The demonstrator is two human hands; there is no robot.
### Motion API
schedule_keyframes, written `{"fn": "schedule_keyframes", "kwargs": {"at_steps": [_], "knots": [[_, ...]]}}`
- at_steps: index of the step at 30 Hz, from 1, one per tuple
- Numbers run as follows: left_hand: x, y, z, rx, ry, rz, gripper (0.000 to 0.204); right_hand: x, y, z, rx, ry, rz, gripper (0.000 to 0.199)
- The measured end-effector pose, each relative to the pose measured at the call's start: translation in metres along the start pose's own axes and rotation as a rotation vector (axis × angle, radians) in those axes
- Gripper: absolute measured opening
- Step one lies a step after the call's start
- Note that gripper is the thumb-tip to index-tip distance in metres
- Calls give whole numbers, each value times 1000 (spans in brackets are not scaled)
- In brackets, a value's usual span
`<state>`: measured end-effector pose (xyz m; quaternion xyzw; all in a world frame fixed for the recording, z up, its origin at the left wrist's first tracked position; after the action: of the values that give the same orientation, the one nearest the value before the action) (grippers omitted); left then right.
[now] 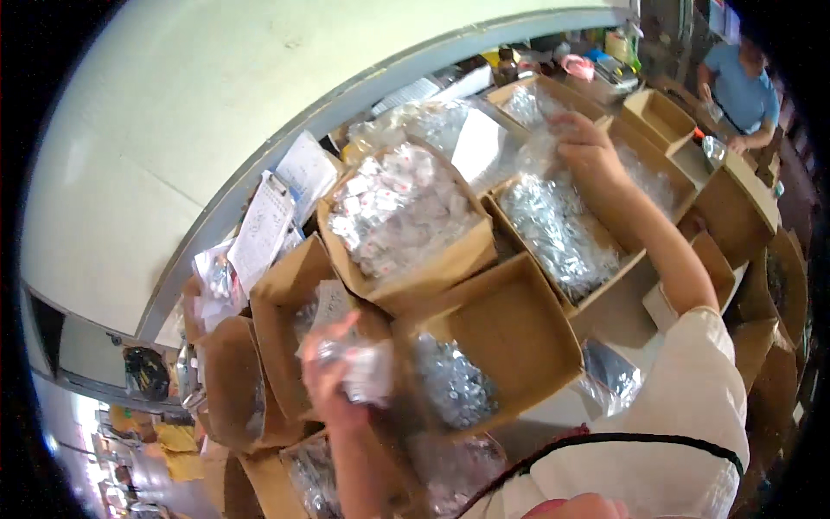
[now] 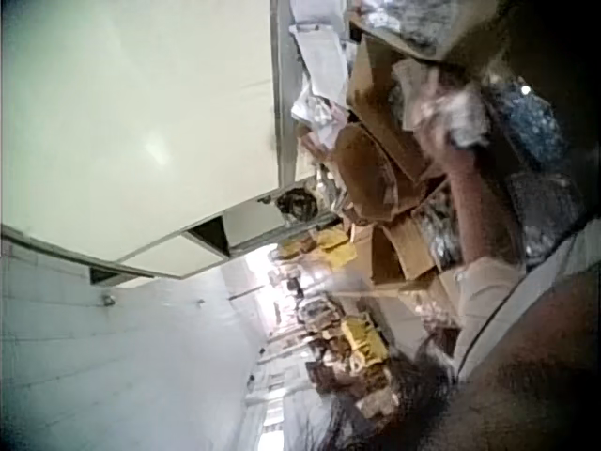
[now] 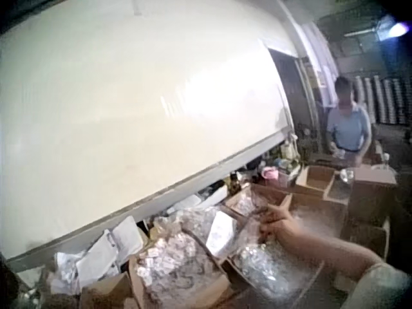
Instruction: The person approaches a packaging station surrounded by cardboard boxes, sorts through plastic bags of hardware by hand, and transfers the bags between various cardboard boxes and containers on the table.
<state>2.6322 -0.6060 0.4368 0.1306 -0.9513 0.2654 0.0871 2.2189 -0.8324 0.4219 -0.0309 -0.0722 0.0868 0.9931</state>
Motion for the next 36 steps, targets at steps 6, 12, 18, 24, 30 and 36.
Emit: {"fn": "schedule_keyframes", "kwargs": {"at_steps": [6,12,18,24,30,36], "knots": [[210,28,24,-245,82,602,81,-57,131,71,34,69,263,54],[396,97,60,-561,277,888,56,-186,218,91,198,213,188,51],[507,140,129,-738,199,851,37,-365,305,81,214,208,-548,26],[526,132,194,-222,-516,1709,63,-441,400,31,223,288,-989,20],[567,-46,282,-460,-239,923,25,-480,523,-76,851,1577,-982,32],[481,-220,504,-122,-1151,808,39,-491,501,-84,881,1043,-1094,35]]}}
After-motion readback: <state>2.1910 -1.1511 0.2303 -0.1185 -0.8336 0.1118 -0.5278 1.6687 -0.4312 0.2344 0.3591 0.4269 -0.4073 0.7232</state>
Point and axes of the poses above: each hand's wrist, its own y-axis away from the middle knuckle, its own x-axis out of the palm, z = x × y, the point moved 1 cm from there along -y, towards the middle knuckle, and after that the axes turned 14 degrees about x, right-handed, at the moved point
